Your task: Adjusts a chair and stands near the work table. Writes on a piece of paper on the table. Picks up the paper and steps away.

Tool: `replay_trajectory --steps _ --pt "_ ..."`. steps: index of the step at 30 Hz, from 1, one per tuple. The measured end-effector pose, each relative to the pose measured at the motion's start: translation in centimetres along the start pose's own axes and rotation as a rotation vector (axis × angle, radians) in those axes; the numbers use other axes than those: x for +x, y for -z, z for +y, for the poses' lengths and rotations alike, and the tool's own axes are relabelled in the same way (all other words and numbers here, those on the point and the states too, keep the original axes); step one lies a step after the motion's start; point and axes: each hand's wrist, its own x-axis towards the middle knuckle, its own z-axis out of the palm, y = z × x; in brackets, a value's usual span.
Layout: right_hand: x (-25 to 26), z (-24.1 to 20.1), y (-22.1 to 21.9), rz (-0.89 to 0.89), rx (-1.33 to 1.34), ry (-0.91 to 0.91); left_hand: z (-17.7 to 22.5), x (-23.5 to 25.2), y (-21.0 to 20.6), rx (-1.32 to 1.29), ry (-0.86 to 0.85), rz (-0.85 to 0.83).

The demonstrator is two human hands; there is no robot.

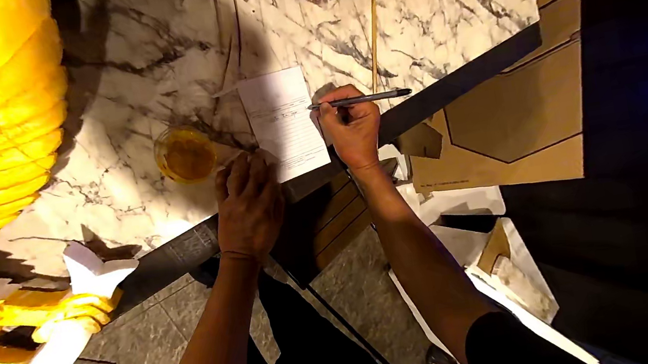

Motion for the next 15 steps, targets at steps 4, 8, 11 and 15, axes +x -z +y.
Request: replay_trajectory --steps 4,8,11,15 --pt "0.0 0.09 0.05 0.002 0.005 0.008 0.06 0.03 0.04 0.006 0.001 -0.018" --pt "0.07 0.18 0.14 -0.013 0.004 0.012 0.08 0.13 0.13 0.023 -0.008 -0.012" --pt "0.01 0.29 0.07 0.002 0.004 0.015 0.17 0.08 0.21 0.027 -0.008 -0.009" --pt "0.01 0.26 0.06 0.001 0.005 0.024 0.08 0.05 0.16 0.023 -0.014 -0.003"
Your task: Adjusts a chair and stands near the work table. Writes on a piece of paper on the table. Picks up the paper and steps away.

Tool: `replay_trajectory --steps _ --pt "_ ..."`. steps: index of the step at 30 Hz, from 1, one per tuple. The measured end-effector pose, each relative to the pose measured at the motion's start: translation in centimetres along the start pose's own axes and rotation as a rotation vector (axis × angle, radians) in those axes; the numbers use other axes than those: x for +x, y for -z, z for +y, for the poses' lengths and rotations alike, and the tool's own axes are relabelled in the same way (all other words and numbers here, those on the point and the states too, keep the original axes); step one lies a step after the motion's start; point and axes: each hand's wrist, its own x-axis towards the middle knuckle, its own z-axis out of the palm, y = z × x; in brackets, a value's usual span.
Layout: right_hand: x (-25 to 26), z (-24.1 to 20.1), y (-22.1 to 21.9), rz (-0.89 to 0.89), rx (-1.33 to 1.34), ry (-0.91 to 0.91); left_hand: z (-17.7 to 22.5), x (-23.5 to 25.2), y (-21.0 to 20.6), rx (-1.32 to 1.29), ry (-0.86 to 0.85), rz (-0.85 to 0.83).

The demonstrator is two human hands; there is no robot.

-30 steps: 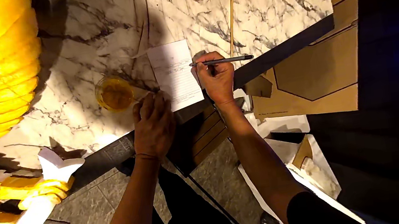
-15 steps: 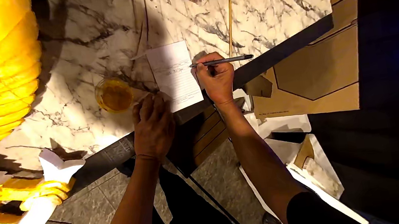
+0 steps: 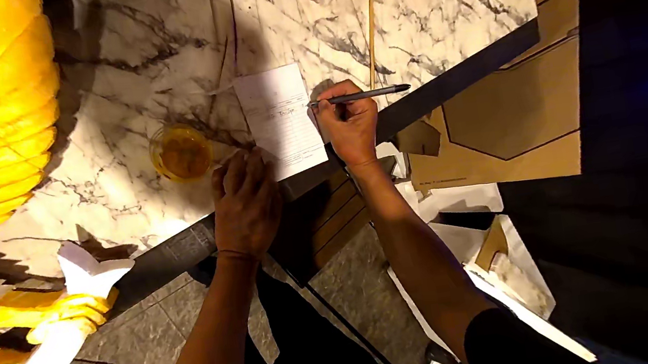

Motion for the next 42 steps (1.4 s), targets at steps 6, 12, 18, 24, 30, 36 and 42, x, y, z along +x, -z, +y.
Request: replay_trajectory --steps 6,12,18,24,30,36,42 --pt "-0.2 -0.2 0.1 -0.035 0.019 -0.01 -0.1 0.1 0.2 -0.015 0.002 -0.02" --pt "-2.9 -1.6 1.5 -0.062 0.063 -0.032 -0.1 0.2 0.2 -0.031 -0.009 0.014" --pt "-4.7 -1.9 2.5 -0.078 0.072 -0.065 0.2 0.1 0.4 -0.013 -0.003 -0.008" --pt "-4.6 -2.0 2.5 -0.103 0.059 -0.106 0.1 0.1 0.2 -0.018 -0.005 0.009" --pt "-4.6 -2.0 2.5 -0.109 0.049 -0.095 0.2 0.1 0.3 -0.012 -0.001 0.007" --pt "-4.6 -1.9 2.7 -0.11 0.056 -0.105 0.1 0.1 0.3 -0.029 -0.003 0.002" --pt "-4.5 -1.7 2.5 -0.099 0.07 -0.092 0.1 0.2 0.3 -0.03 -0.003 0.006"
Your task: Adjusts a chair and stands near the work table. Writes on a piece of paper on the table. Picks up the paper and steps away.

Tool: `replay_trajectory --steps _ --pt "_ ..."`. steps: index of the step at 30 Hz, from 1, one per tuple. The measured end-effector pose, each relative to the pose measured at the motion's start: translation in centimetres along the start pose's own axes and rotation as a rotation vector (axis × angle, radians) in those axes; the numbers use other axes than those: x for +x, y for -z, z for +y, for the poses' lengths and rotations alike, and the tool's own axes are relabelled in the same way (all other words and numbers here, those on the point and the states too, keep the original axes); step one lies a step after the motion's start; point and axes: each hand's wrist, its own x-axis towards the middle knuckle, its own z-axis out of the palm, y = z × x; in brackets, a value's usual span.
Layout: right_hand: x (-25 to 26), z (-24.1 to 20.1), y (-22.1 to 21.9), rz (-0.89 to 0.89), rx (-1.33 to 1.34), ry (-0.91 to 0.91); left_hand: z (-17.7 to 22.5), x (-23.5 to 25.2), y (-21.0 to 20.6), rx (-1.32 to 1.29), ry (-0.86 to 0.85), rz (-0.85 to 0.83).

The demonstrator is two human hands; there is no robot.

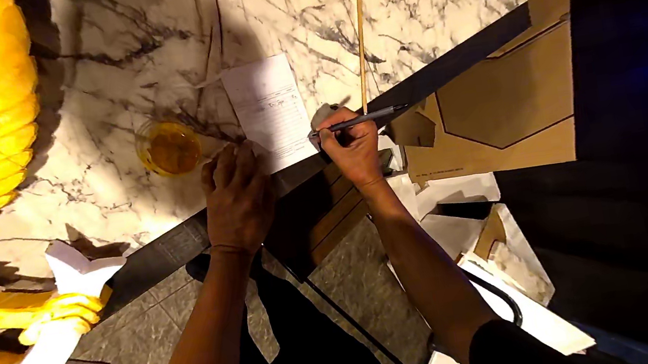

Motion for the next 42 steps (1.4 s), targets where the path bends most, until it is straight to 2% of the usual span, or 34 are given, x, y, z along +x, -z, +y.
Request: replay_trajectory --steps 16,28,30,33,35,36,38,40,42 --pt "0.1 -0.1 0.1 0.003 0.007 -0.011 0.0 0.0 0.0 0.005 -0.002 -0.005" --pt "0.5 -0.5 0.6 -0.059 -0.003 -0.023 0.0 0.1 0.0 0.013 -0.003 0.011" --pt "1.8 -1.6 1.4 -0.145 -0.143 -0.099 -0.1 0.1 0.1 0.018 0.004 -0.01" --pt "5.8 -3.8 2.6 -0.323 -0.542 -0.325 0.1 0.0 0.2 0.034 0.016 -0.024" --pt "7.9 -5.8 2.7 -0.396 -0.753 -0.414 0.2 0.1 0.4 0.03 0.014 -0.027" --pt "8.1 -6.9 2.3 -0.396 -0.81 -0.391 0.2 0.2 0.5 0.024 0.017 -0.036" --pt "6.5 -8.2 0.9 -0.43 -0.812 -0.162 0.1 0.1 0.7 0.013 0.02 -0.057" --pt "4.1 -7.9 -1.0 -0.55 -0.732 0.083 0.1 0.1 0.6 0.012 0.016 -0.058" --pt "2.5 -7.2 -2.5 -0.619 -0.693 0.182 0.2 0.1 0.6 0.005 0.022 -0.057"
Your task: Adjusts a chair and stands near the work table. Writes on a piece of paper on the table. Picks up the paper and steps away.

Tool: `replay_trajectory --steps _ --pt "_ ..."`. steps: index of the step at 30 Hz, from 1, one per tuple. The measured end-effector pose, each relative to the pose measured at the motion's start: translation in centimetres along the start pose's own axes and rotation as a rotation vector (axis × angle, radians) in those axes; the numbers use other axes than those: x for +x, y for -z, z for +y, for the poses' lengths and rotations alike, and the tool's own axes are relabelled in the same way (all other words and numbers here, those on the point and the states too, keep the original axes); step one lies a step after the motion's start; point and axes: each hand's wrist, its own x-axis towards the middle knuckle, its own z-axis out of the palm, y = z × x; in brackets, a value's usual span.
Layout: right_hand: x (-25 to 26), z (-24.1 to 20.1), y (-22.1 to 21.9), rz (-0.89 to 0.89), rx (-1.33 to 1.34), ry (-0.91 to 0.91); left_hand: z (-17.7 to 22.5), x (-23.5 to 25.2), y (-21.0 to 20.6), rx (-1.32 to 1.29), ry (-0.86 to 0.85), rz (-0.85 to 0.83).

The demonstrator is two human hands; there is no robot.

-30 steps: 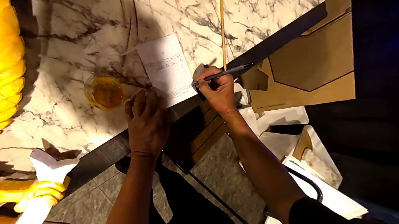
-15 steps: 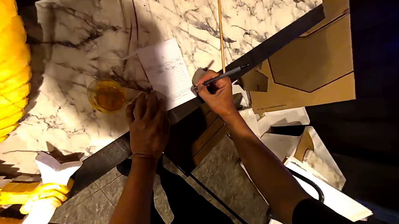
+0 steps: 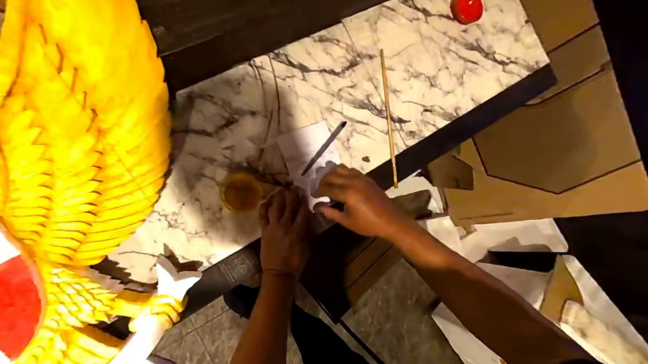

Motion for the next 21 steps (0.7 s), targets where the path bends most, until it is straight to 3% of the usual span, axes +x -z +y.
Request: replay_trajectory --steps 13,21 --pt "-1.6 0.1 -1.9 0.133 -0.012 0.088 0.3 0.3 0.1 0.021 0.008 0.043" --pt "-0.9 0.9 -0.7 0.177 0.236 -0.107 0.3 0.4 0.1 -0.026 0.043 0.047"
